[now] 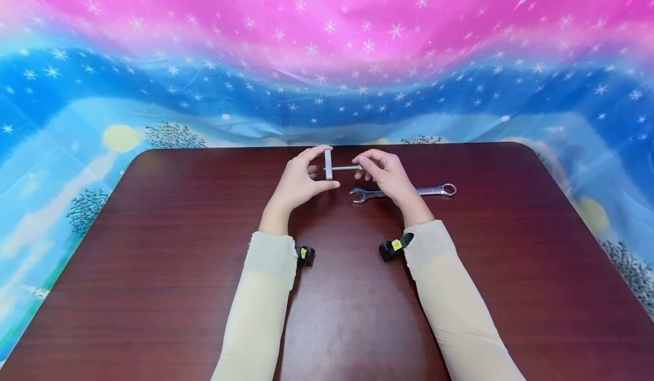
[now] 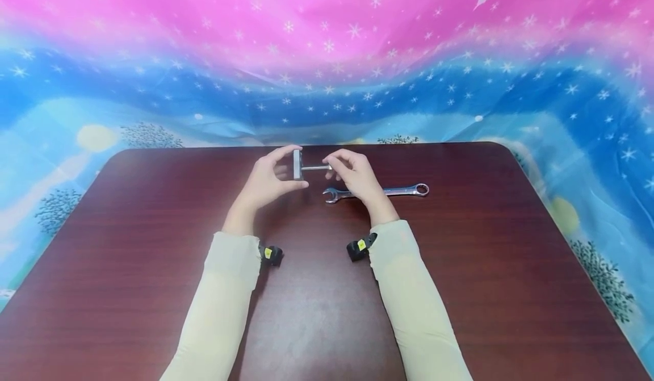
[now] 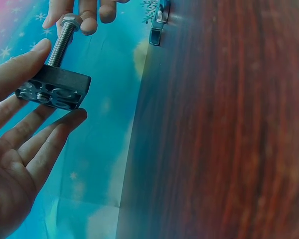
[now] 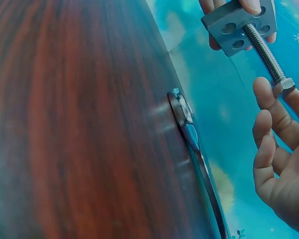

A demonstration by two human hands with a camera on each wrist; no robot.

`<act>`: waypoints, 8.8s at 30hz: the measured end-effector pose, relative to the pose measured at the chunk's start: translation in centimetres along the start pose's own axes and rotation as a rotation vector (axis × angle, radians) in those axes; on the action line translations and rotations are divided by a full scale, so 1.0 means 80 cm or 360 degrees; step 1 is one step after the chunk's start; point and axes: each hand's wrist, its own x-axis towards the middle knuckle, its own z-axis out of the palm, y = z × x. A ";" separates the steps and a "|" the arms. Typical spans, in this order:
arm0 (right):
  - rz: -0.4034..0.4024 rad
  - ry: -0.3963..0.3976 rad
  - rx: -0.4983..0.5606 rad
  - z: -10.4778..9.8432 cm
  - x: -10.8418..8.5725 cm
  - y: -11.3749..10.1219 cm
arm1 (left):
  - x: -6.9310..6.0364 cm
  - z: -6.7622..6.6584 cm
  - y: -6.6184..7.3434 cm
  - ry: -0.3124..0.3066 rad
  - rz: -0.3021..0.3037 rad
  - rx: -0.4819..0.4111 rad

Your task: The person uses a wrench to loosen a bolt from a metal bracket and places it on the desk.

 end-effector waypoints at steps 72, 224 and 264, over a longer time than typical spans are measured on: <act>-0.0014 -0.0005 0.0015 -0.015 0.029 -0.011 | 0.036 -0.023 -0.007 -0.0062 -0.0001 -0.0057; 0.0033 0.0153 0.0260 0.010 0.027 -0.008 | 0.029 -0.025 -0.006 -0.0038 0.0015 -0.0019; 0.0068 0.0053 0.0121 0.008 0.025 -0.010 | 0.022 -0.030 -0.009 -0.0070 -0.0053 0.0045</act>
